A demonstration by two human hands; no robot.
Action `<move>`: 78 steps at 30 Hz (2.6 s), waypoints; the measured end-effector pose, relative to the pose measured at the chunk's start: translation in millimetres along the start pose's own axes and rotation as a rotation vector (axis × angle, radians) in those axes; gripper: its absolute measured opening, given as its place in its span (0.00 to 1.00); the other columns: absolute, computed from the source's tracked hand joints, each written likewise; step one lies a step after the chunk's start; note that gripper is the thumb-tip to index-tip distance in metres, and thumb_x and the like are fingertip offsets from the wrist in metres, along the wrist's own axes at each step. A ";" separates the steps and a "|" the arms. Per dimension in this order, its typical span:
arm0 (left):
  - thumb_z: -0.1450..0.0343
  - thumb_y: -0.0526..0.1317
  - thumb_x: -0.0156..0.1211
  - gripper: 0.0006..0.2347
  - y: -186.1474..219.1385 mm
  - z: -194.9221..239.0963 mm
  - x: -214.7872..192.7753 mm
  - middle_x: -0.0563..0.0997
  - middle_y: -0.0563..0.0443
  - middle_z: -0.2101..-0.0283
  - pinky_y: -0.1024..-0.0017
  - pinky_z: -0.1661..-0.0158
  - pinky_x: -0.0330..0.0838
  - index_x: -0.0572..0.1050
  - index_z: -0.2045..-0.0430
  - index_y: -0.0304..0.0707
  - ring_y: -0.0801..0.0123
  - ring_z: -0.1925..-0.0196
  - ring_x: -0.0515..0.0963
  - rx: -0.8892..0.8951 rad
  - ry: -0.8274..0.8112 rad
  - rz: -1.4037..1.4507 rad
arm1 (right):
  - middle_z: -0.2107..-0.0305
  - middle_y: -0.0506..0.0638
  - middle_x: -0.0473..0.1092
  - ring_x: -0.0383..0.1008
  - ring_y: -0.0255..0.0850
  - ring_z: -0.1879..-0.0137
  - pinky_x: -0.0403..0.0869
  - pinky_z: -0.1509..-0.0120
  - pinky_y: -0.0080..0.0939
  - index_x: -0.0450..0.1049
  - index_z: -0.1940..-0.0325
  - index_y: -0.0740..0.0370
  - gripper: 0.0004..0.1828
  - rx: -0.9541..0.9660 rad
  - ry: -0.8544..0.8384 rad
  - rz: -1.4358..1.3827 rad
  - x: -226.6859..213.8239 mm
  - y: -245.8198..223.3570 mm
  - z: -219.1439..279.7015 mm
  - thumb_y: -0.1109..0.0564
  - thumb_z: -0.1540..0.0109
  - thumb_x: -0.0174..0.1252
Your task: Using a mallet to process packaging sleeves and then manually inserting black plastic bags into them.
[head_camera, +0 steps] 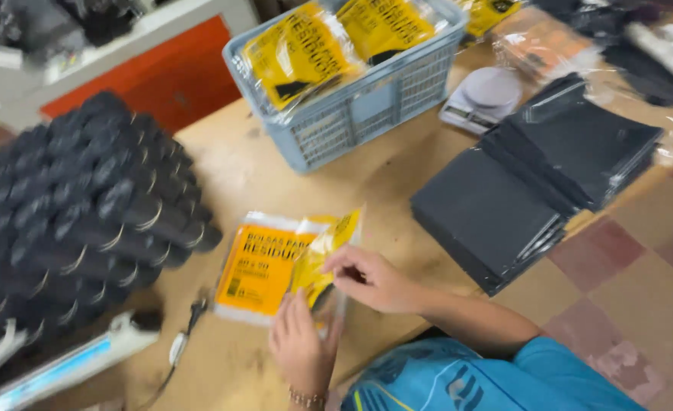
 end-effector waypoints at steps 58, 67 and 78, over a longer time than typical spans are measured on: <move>0.30 0.43 0.60 0.17 21.2 51.5 242.2 0.81 0.47 0.50 0.61 0.41 0.69 0.75 0.46 0.49 0.54 0.43 0.78 -0.292 -0.836 0.705 | 0.44 0.61 0.68 0.66 0.54 0.34 0.62 0.28 0.53 0.65 0.34 0.61 0.44 0.034 -0.082 1.050 -117.7 205.9 106.3 0.40 0.49 0.67; 0.29 0.49 0.61 0.13 -35.7 31.5 214.3 0.83 0.50 0.57 0.57 0.51 0.77 0.76 0.55 0.49 0.55 0.51 0.81 -0.398 -0.556 0.725 | 0.72 0.60 0.77 0.79 0.57 0.58 0.75 0.57 0.54 0.77 0.53 0.57 0.14 0.376 -0.065 0.861 -161.2 210.7 87.2 0.49 0.38 0.62; 0.27 0.44 0.55 0.05 -92.8 60.1 294.6 0.79 0.55 0.66 0.61 0.64 0.80 0.78 0.63 0.51 0.62 0.61 0.80 -0.423 -0.852 0.278 | 0.70 0.57 0.74 0.76 0.43 0.67 0.77 0.67 0.45 0.72 0.48 0.60 0.07 0.675 0.410 0.082 -186.3 230.0 153.1 0.59 0.29 0.52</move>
Point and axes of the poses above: each hand's wrist, its own z-axis away from the middle knuckle, its own x-axis out of the palm, y = z × x, the point moved 7 cm from there along -z, towards the middle knuckle
